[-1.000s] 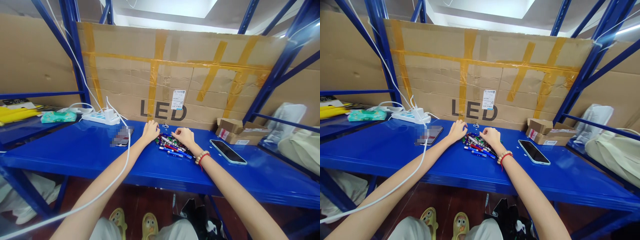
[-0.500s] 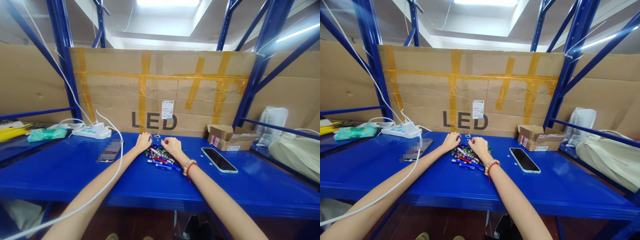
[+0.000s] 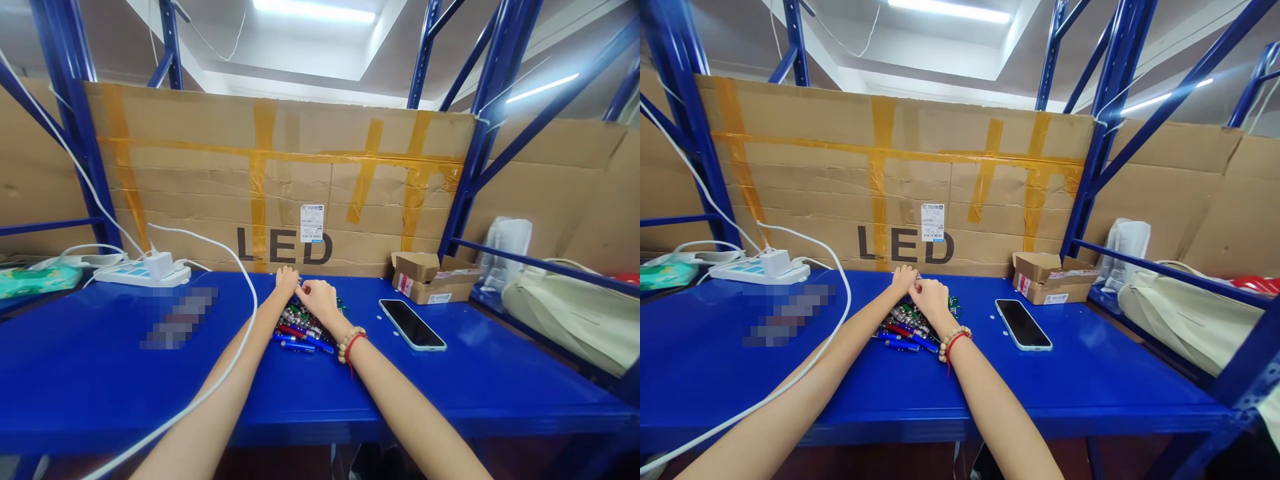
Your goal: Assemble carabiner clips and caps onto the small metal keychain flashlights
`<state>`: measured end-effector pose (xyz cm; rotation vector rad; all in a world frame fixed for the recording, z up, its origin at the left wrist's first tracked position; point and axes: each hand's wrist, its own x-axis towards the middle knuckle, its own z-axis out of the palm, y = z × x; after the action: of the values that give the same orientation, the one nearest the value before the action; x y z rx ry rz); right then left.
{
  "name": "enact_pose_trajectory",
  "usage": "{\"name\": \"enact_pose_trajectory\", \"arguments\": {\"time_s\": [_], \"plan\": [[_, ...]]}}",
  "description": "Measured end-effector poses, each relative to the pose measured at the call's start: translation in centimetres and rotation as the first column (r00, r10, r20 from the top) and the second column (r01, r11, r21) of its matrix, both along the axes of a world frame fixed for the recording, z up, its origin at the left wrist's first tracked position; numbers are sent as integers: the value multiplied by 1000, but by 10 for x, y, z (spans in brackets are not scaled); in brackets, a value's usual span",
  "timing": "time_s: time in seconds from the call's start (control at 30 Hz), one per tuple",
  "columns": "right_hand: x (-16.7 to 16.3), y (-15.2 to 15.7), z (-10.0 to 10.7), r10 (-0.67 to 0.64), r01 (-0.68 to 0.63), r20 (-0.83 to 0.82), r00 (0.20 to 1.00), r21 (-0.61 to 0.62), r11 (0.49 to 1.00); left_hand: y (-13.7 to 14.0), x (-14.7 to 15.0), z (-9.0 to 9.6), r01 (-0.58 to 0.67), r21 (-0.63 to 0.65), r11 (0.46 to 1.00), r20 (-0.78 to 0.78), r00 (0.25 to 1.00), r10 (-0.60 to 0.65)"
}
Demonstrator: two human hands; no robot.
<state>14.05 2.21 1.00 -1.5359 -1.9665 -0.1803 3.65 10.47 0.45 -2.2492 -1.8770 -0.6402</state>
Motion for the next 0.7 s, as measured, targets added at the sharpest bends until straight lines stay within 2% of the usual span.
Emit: {"name": "enact_pose_trajectory", "arguments": {"time_s": [0.17,0.3,0.4,0.47,0.6,0.7], "plan": [[3,2,0,-15,15,-52,999,-13,1000,-6,-5,11,-21,53,998,153,988,13],[7,1,0,-12,11,-107,994,-12,1000,-22,-18,20,-35,148,988,358,934,-20],[9,-2,1,26,-25,-125,992,10,1000,-40,-28,17,26,213,977,491,861,-130],[9,-5,0,98,-88,-162,982,70,994,-54,-33,13,83,261,962,559,799,-221],[4,-12,-1,266,-242,-134,955,172,955,-76,-41,7,172,330,928,664,656,-358],[-2,-15,-2,321,-291,-105,941,228,929,-84,-42,9,239,345,908,719,555,-419]]}}
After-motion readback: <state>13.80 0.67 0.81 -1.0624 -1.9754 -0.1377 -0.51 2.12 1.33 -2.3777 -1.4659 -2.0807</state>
